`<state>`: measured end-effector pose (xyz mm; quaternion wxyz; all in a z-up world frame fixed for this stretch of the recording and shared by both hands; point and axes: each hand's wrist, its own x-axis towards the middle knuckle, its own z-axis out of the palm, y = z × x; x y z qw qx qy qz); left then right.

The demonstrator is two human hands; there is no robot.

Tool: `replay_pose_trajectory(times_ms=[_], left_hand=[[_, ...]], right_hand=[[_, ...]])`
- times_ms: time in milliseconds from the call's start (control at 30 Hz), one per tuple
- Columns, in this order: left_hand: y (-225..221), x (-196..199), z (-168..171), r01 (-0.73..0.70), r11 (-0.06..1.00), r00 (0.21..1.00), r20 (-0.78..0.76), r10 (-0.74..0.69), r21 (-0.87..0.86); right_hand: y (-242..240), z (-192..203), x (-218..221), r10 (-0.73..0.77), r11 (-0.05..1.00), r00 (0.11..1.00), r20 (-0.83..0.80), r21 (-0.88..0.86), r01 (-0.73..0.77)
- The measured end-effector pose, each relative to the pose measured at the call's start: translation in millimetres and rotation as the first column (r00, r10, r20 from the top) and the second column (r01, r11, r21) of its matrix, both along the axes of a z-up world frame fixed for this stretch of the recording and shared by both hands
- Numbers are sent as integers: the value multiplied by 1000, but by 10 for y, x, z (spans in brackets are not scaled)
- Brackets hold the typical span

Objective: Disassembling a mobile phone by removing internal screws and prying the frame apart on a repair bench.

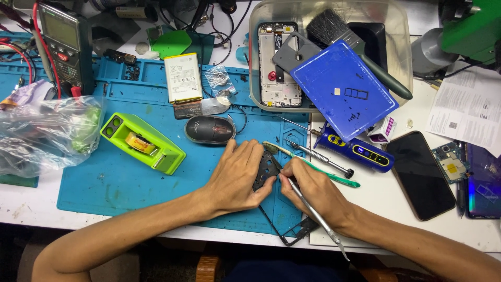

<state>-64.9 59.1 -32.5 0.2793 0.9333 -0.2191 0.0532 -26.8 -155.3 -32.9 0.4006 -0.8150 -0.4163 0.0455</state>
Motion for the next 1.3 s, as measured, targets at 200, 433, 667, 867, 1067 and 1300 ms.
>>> replay_pose_trajectory(times_ms=[200,433,667,867,1067,1300], left_hand=[[1,9,-4,-1,1000,1000,-6,1,-6],[-8,17,-17,-12,1000,1000,16,12,-22],[-16,-1,1,-12,1000,1000,10,12,-23],[-3,8,-11,-17,999,1000,-4,17,-44],[-4,7,-13,-12,999,1000,4,12,-38],[-12,11,-40,0,998,1000,4,0,-66]], right_hand=[[12,31,18,65,998,996,58,-32,-63],[16,-20,23,36,999,998,43,-28,-34],[23,-3,34,-47,995,990,-130,76,58],[8,-9,40,-29,996,994,-106,85,38],[30,97,58,-6,995,995,-102,99,16],[30,82,52,35,999,998,-60,42,-32]])
